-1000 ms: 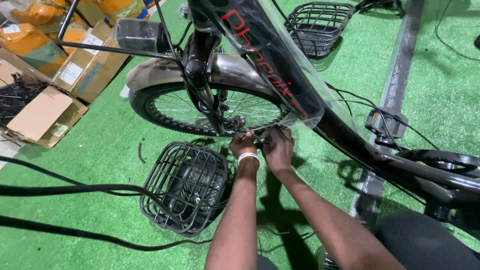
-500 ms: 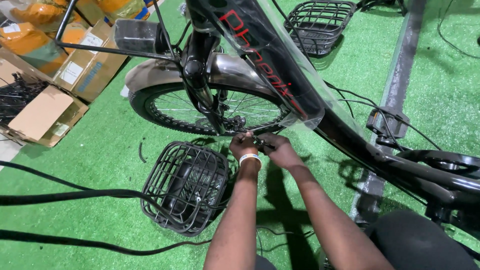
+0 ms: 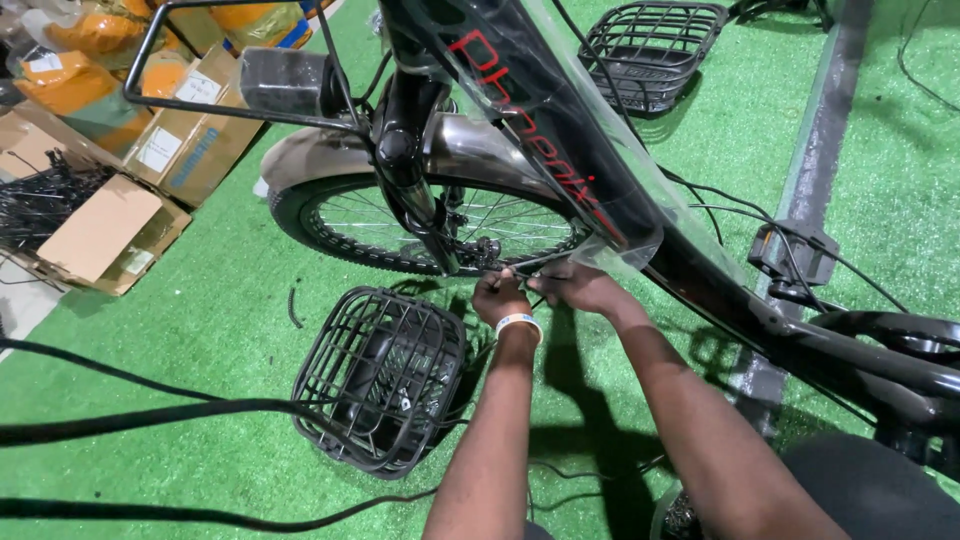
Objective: The person assembles an electric bicycle by securing the handlebars and organizing the wiring. They use pliers to tighten zip ties on the rear wheel and frame, then move to the front to secure the front wheel and brake cables.
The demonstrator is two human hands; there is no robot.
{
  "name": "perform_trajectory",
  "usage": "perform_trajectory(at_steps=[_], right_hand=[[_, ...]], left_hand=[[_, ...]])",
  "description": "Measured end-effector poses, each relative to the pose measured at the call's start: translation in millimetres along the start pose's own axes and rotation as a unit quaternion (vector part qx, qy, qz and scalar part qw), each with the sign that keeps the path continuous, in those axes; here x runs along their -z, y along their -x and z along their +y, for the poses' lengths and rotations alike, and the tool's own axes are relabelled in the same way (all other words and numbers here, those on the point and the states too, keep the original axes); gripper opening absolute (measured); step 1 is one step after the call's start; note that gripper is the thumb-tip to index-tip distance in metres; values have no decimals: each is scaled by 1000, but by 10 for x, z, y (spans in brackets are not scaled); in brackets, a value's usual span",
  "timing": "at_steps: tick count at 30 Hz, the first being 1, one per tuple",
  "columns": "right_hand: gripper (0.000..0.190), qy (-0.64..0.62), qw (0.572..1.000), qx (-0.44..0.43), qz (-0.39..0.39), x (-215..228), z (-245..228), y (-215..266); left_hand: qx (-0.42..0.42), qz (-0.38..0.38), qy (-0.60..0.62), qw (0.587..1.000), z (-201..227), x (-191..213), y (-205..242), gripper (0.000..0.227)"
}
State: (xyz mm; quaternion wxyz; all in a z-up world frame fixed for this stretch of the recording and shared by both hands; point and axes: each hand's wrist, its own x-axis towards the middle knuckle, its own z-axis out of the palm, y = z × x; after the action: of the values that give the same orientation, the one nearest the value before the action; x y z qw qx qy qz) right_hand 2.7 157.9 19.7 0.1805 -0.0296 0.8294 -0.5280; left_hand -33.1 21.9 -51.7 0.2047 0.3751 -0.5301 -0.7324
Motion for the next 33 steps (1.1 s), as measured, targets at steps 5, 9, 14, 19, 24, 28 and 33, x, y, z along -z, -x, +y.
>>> perform_trajectory(at_steps=[5,9,14,19,24,28,33], right_hand=[[29,-91,996,-12,-9,0,49,-50],[42,-69,995,-66,-26,-161,235,-210],[32,-187,940,121,258,-596,207,62],[53,-382,920,23,87,-415,407,-41],[32,-291,956,20,30,-210,132,20],[43,-208,967,34,140,-391,207,-6],[27,-111,940,143,288,-518,107,125]], left_hand=[[18,4,67,998,294,1,327,33],[-32,-4,-29,999,201,28,272,35],[-44,-29,35,998,560,91,622,31],[-86,-20,-97,991,173,95,190,25],[-100,-90,-68,989,283,121,202,18],[-115,-159,-17,980,257,145,170,17],[-43,-162,-3,986,157,117,15,16]])
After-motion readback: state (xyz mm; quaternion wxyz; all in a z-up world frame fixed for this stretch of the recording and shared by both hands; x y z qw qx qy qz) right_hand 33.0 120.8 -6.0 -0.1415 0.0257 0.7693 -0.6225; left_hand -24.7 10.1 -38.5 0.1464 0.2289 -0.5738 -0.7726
